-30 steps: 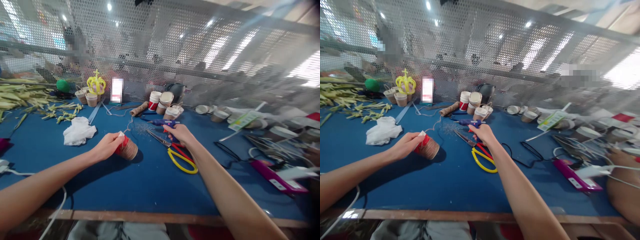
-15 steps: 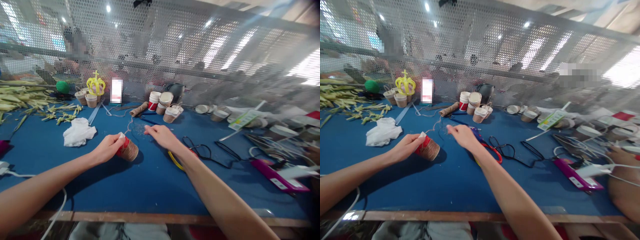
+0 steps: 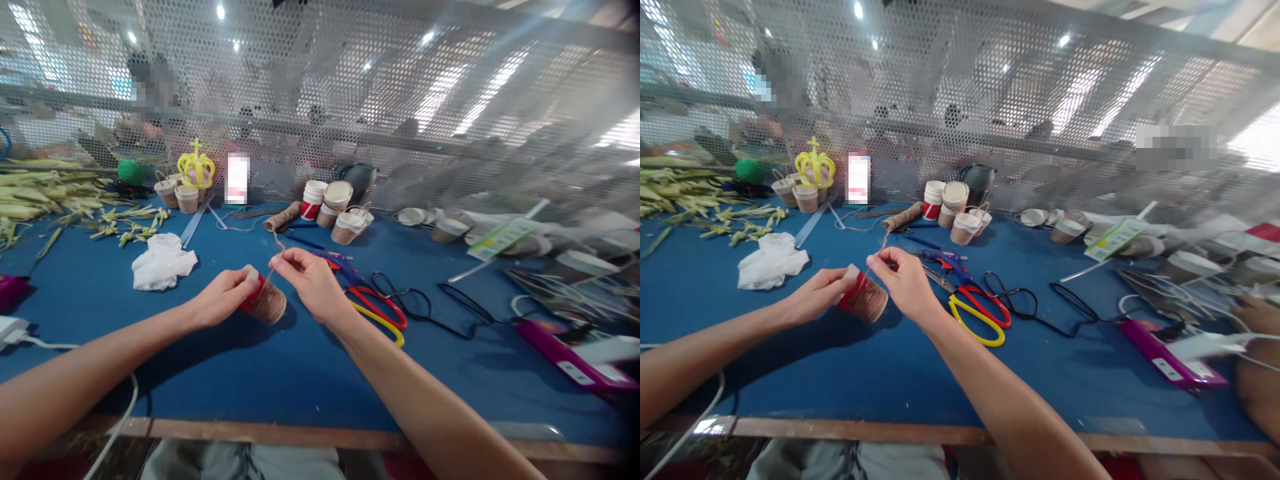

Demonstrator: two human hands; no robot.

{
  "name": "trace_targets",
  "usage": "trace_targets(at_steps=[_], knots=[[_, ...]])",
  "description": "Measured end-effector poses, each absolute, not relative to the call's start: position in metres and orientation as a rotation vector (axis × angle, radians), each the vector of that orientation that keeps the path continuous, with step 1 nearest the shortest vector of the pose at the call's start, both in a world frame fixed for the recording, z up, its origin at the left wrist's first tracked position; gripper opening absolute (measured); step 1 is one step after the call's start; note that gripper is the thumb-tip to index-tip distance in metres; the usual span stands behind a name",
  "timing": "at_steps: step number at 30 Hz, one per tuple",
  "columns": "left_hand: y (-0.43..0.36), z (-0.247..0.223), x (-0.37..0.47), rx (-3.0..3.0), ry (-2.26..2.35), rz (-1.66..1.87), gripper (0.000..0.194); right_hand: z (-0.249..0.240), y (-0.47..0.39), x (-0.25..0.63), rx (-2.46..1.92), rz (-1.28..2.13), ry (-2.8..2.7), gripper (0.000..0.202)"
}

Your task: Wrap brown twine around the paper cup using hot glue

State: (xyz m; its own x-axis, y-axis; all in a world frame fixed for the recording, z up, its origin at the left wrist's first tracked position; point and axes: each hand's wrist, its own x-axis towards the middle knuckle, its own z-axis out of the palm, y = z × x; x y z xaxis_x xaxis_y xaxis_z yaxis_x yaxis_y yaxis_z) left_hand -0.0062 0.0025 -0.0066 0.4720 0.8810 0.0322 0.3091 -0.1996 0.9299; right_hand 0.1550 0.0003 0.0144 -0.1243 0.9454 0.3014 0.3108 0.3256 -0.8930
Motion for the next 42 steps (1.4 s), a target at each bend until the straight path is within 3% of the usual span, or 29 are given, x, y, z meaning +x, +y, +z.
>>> trace_targets(at_steps=[11, 42], knots=[[-0.001, -0.004, -0.001, 1.166, 0.916, 0.679, 0.016, 0.017, -0.014, 0.165, -1.165, 0.637, -1.702, 0.015], [-0.008, -0.006, -0.004, 1.291, 0.837, 0.602, 0.019, 0.006, -0.008, 0.167, -1.248, 0.609, -1.770, 0.018]])
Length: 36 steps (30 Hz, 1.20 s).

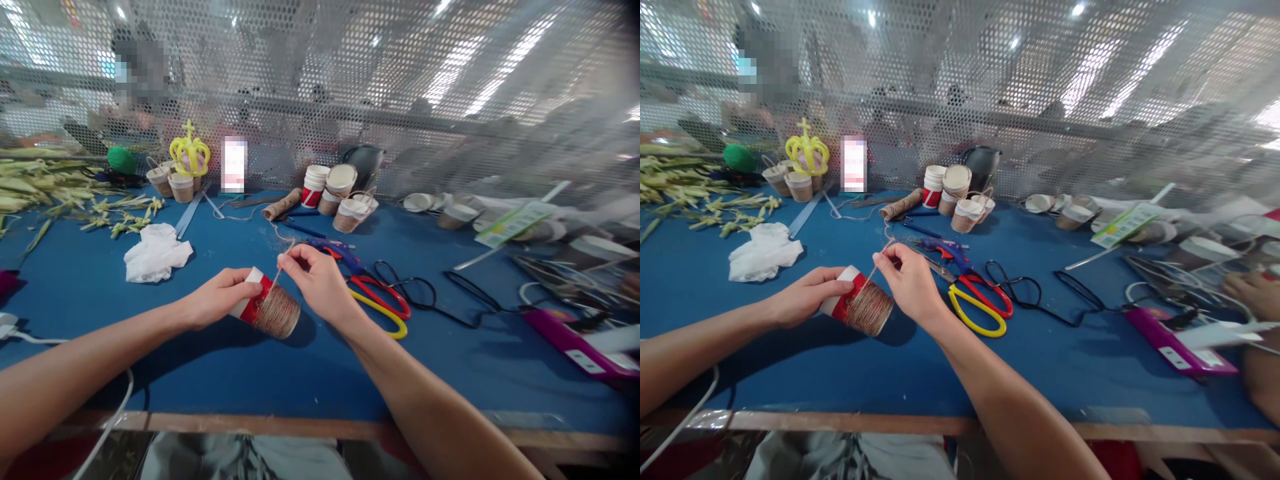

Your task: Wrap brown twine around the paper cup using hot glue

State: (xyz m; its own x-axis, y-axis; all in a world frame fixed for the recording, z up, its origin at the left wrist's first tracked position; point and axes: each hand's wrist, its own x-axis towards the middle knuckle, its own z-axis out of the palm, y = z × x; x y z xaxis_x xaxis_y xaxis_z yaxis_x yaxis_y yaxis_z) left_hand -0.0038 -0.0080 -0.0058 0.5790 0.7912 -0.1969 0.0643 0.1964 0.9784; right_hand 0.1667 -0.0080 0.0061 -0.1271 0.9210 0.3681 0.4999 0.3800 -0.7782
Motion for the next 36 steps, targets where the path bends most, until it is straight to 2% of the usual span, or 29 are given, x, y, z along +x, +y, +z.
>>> trace_targets(at_steps=[36], knots=[[-0.0098, -0.0081, -0.0072, 1.332, 0.741, 0.646, 0.021, 0.0068, -0.0105, 0.1646, -1.341, 0.662, -1.857, 0.018]])
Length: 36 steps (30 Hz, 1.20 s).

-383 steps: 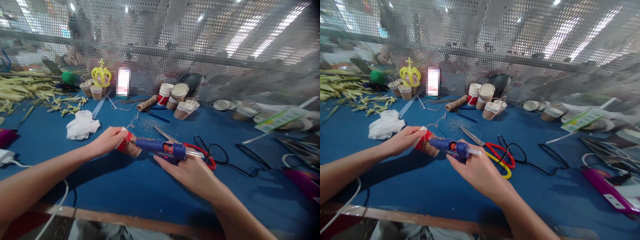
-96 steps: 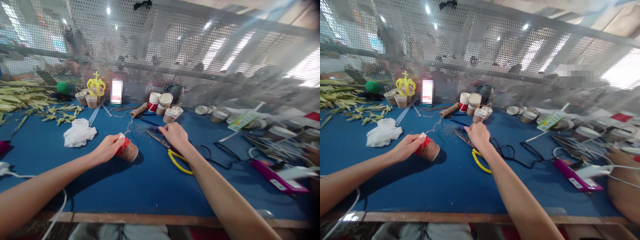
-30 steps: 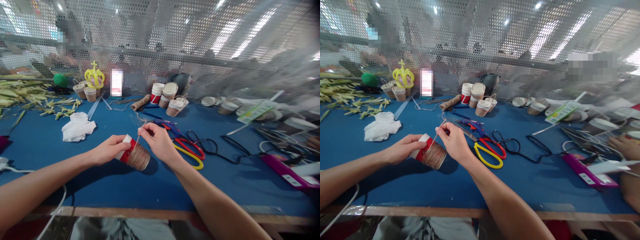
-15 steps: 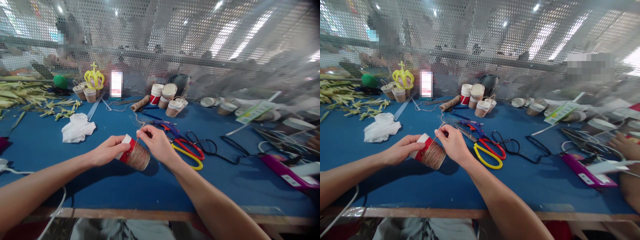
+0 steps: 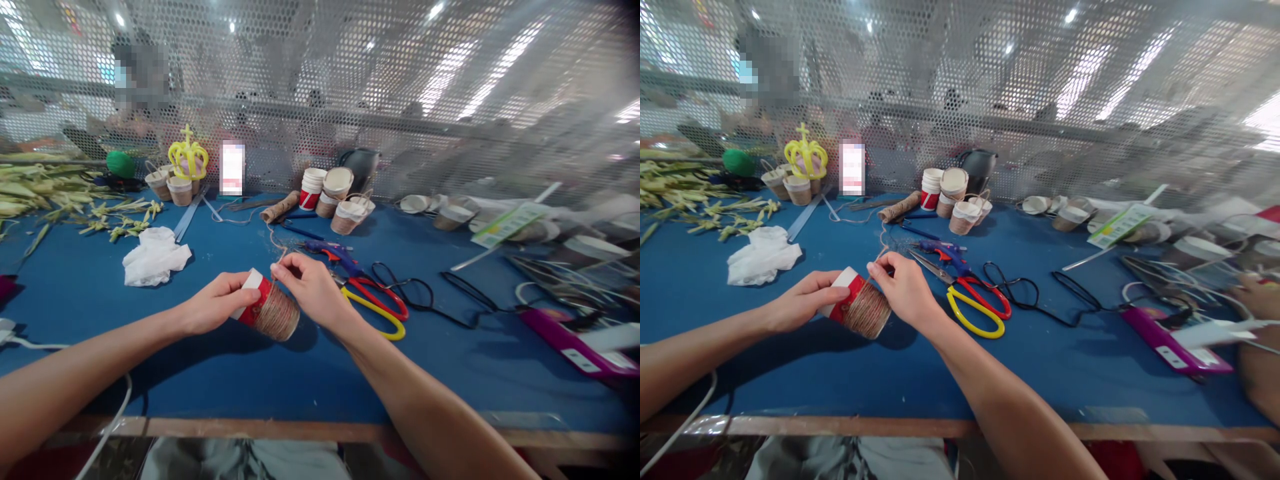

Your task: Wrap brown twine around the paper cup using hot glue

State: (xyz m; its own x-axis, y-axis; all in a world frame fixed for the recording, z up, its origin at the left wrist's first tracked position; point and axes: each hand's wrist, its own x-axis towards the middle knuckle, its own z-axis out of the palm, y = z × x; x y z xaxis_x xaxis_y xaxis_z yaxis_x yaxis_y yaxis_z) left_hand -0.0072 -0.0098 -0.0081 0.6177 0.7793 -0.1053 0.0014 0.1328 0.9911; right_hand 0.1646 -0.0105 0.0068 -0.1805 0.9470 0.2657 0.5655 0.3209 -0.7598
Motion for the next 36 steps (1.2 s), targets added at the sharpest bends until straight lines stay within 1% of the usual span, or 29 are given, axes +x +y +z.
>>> trace_targets(at_steps=[29, 36], knots=[[-0.0086, -0.0128, -0.0101, 1.455, 0.694, 0.702, 0.023, 0.0084, -0.0117, 0.1624, -1.381, 0.684, -1.918, 0.019], [-0.0086, -0.0118, -0.0094, 1.386, 0.704, 0.700, 0.021, 0.0083, -0.0109, 0.1626, -1.386, 0.701, -1.940, 0.020]])
